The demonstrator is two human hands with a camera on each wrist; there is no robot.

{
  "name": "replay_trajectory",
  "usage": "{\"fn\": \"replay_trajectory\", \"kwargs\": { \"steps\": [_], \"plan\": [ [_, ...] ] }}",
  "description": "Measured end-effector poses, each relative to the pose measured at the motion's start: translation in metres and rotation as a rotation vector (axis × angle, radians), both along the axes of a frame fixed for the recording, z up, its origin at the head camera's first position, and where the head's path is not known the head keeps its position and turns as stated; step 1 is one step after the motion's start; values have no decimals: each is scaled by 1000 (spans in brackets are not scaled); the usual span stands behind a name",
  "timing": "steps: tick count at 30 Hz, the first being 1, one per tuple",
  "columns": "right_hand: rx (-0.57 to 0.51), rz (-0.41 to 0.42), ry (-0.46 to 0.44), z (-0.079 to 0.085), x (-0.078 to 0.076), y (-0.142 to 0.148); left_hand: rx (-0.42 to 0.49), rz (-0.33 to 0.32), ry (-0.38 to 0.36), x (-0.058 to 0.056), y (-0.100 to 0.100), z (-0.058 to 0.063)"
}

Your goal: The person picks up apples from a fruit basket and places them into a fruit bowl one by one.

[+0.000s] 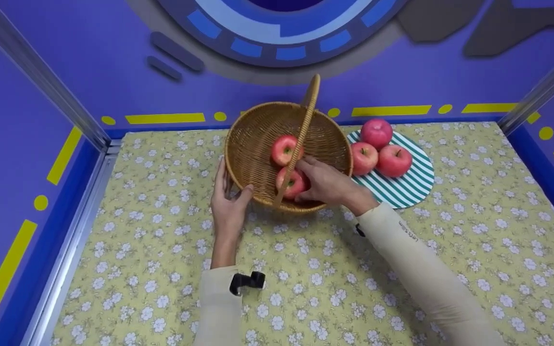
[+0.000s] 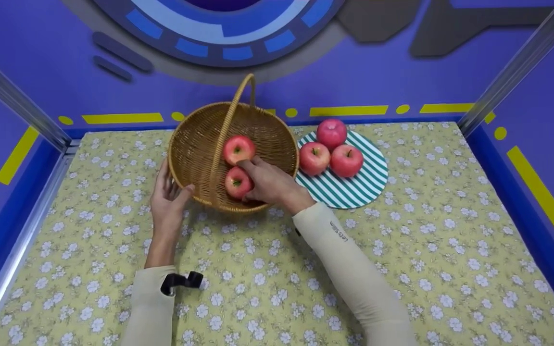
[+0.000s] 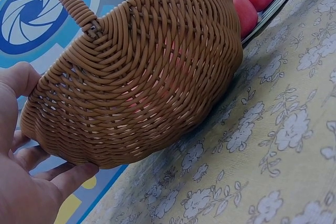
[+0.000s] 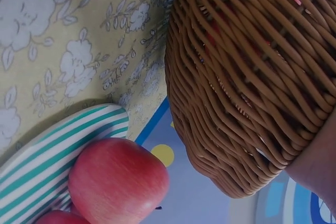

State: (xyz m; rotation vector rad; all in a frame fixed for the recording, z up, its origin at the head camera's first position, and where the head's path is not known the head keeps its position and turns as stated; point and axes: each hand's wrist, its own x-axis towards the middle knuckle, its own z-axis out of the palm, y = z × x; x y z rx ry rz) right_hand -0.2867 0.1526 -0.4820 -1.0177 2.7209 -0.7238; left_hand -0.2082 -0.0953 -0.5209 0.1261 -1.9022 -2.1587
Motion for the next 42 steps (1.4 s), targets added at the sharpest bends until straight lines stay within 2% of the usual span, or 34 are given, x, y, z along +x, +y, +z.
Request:
{"fn": "replay_trajectory", "kwargs": {
  "steps": [11,17,27,34,42],
  "plan": [
    [-35,16,36,-2,3,3,15,-9,16,0,2,0],
    [-72,18,65,3,8,5,-9,-12,26,0,1,-2],
    [-137,-81,54,9,18,17,-24,-7,24,-1,-3,-3],
    [-201,-118,43,10,23,25,-19,2,2,0,-3,-2],
    [-317,-180,89,11,27,37,11,-2,-4,0,-2,-3]
  ]
}}
